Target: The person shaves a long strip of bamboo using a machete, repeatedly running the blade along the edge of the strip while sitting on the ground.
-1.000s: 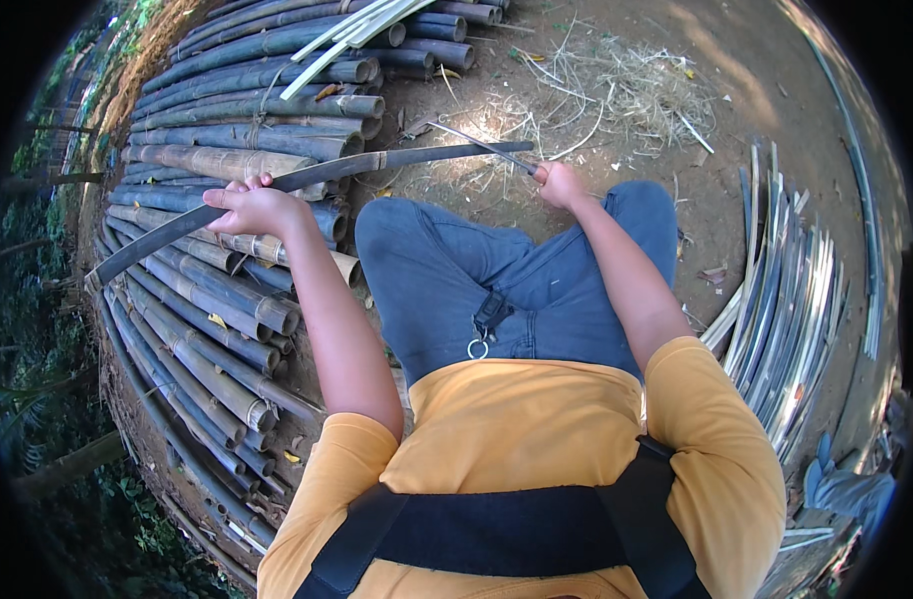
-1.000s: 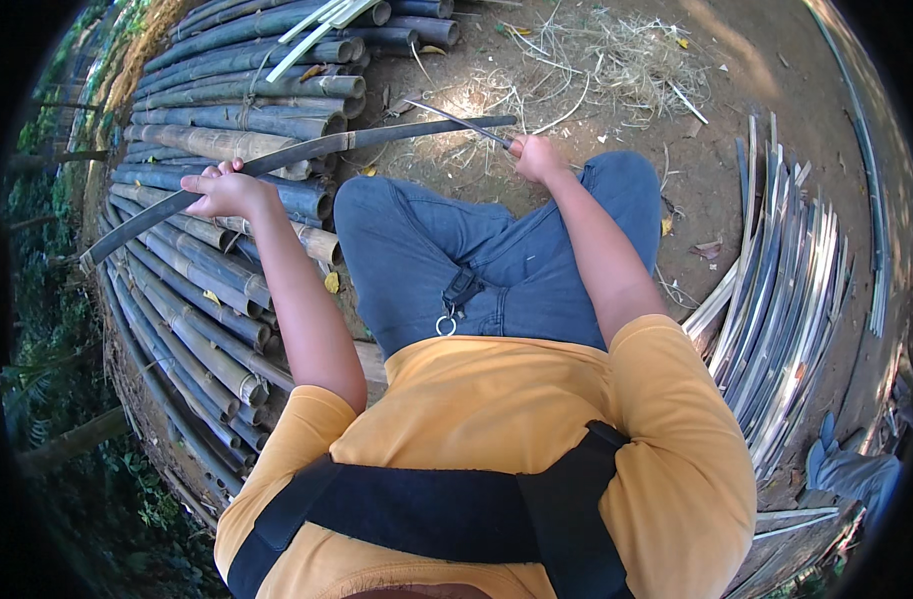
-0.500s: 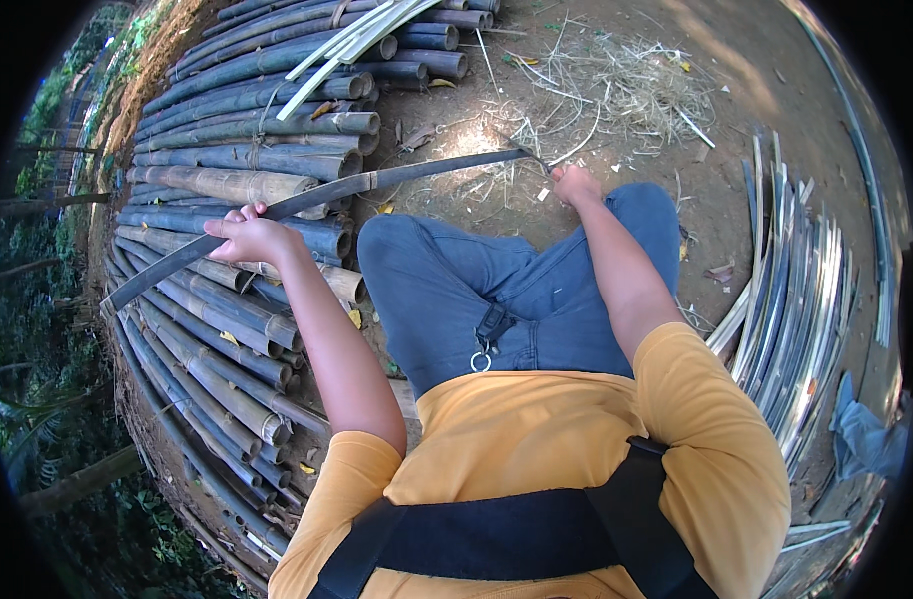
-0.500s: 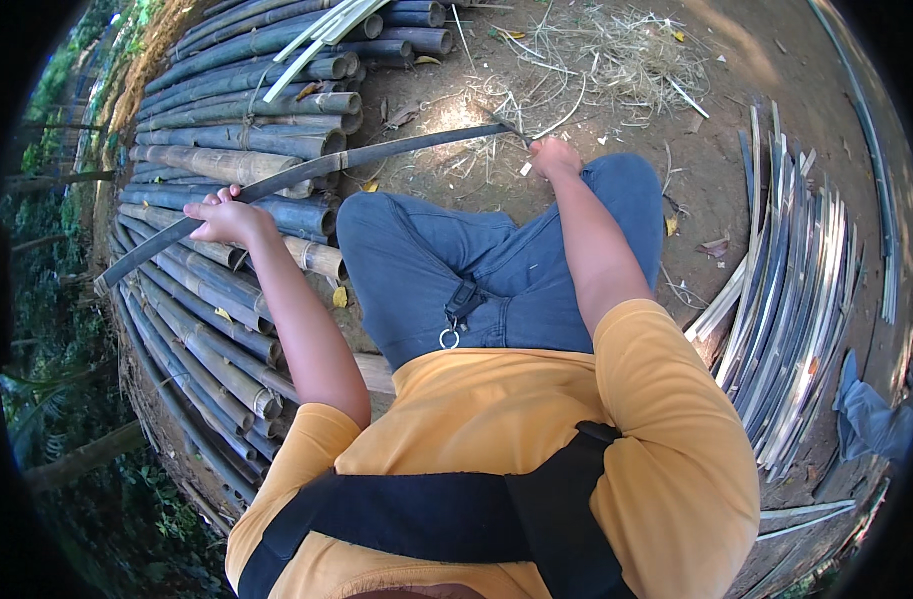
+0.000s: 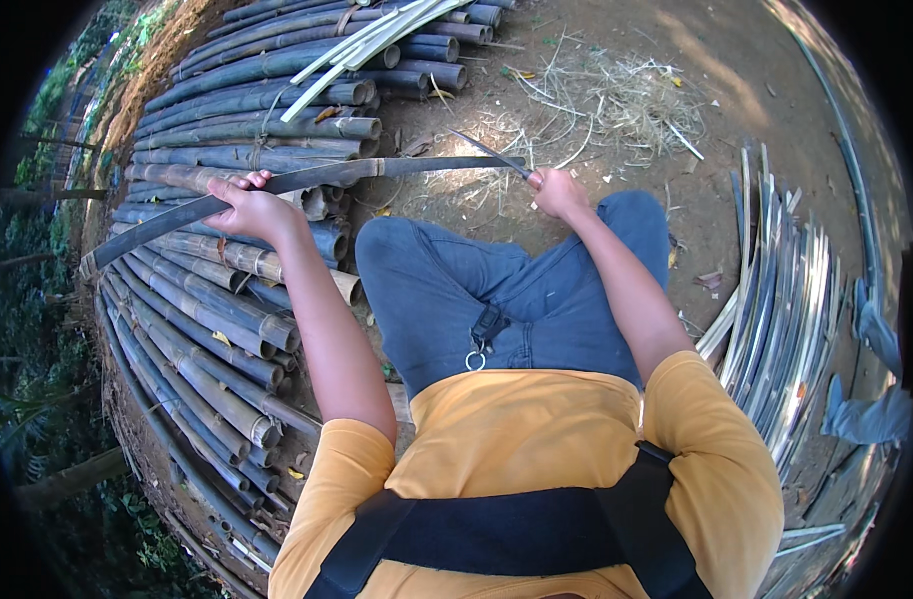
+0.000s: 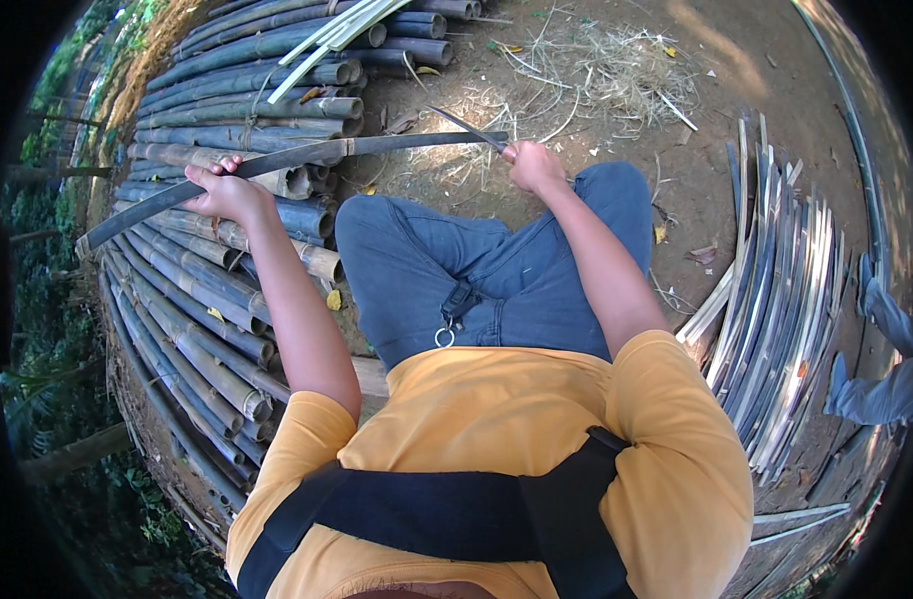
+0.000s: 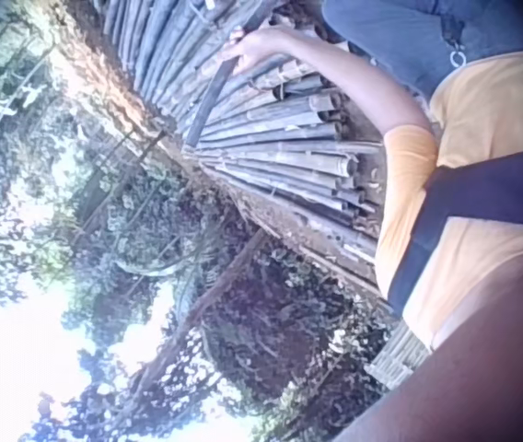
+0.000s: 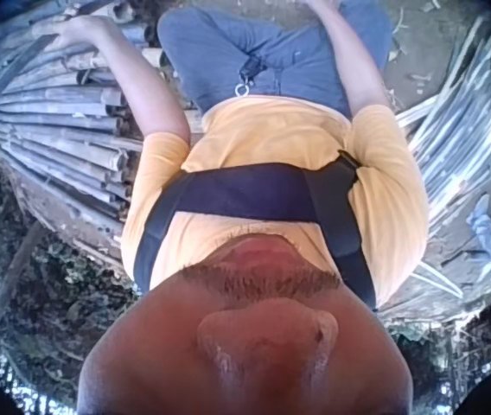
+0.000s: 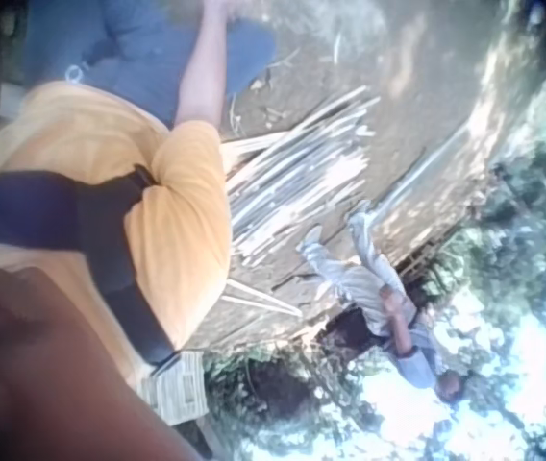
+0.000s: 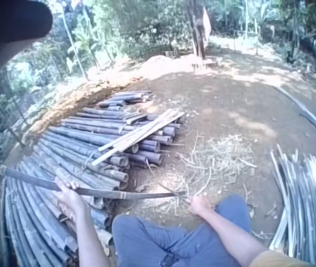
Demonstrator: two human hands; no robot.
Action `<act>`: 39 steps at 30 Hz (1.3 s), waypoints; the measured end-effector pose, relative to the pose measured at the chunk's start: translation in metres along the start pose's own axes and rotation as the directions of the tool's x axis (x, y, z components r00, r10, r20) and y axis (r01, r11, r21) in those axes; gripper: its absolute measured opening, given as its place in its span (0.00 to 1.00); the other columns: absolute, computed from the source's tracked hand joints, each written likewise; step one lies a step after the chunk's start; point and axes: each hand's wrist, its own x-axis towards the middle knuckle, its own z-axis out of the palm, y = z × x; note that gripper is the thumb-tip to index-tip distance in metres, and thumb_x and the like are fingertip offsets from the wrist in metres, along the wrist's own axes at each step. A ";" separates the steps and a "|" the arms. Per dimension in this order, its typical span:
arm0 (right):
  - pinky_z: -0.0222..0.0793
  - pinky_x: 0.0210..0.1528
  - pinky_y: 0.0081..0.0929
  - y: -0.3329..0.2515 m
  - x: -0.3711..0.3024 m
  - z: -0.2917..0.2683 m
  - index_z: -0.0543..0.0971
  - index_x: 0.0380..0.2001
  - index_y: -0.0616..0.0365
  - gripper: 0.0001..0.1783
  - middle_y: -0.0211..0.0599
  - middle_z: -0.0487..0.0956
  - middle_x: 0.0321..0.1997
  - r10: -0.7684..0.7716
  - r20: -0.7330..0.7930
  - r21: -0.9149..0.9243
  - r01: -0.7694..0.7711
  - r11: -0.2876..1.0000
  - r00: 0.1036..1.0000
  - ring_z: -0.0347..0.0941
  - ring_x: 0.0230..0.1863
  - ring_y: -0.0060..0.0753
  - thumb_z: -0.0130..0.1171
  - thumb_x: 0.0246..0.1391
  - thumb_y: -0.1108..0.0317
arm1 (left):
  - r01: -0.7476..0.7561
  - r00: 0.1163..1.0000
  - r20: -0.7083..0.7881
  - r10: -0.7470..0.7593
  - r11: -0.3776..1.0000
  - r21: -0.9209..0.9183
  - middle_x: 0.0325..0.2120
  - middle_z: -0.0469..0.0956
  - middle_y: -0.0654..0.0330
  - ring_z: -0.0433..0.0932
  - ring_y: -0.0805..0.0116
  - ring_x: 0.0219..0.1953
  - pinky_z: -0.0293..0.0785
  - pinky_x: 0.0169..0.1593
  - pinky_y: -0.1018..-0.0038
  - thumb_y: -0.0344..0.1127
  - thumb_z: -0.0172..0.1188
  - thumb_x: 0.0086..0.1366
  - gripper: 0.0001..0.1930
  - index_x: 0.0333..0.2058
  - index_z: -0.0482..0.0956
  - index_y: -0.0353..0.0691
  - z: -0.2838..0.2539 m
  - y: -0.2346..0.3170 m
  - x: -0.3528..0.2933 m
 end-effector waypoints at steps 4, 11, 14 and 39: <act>0.72 0.50 0.47 0.001 0.000 -0.022 0.80 0.40 0.48 0.12 0.46 0.82 0.45 -0.068 0.088 -0.043 0.072 0.996 0.994 0.79 0.49 0.51 0.49 0.61 0.60 | -0.031 0.996 -0.081 0.028 0.999 -0.032 0.22 0.61 0.64 0.60 0.74 0.19 0.63 0.21 0.74 0.44 0.47 0.77 0.13 0.48 0.56 0.44 0.004 0.006 0.008; 0.72 0.51 0.48 -0.014 0.011 -0.008 0.79 0.38 0.52 0.13 0.50 0.81 0.46 -0.074 0.156 0.006 0.074 0.997 0.985 0.79 0.49 0.54 0.48 0.61 0.60 | -0.098 0.977 -0.193 0.091 0.995 -0.023 0.22 0.59 0.65 0.55 0.77 0.17 0.54 0.19 0.77 0.48 0.44 0.77 0.18 0.54 0.53 0.44 -0.002 0.026 0.046; 0.71 0.53 0.48 -0.024 0.023 0.015 0.79 0.38 0.53 0.13 0.52 0.81 0.48 -0.114 0.152 0.006 0.114 0.993 0.982 0.78 0.51 0.54 0.49 0.61 0.60 | -0.096 0.978 -0.176 0.112 0.990 0.100 0.22 0.59 0.65 0.56 0.76 0.18 0.53 0.19 0.76 0.48 0.41 0.78 0.18 0.53 0.51 0.42 -0.007 0.009 0.046; 0.70 0.59 0.46 0.045 0.086 0.087 0.80 0.52 0.46 0.19 0.49 0.79 0.54 0.156 0.140 0.077 -0.168 0.983 0.978 0.75 0.57 0.54 0.48 0.65 0.53 | -0.089 0.967 -0.223 0.123 0.984 0.153 0.22 0.60 0.65 0.55 0.75 0.19 0.55 0.20 0.74 0.45 0.42 0.78 0.31 0.68 0.38 0.41 -0.015 0.003 0.043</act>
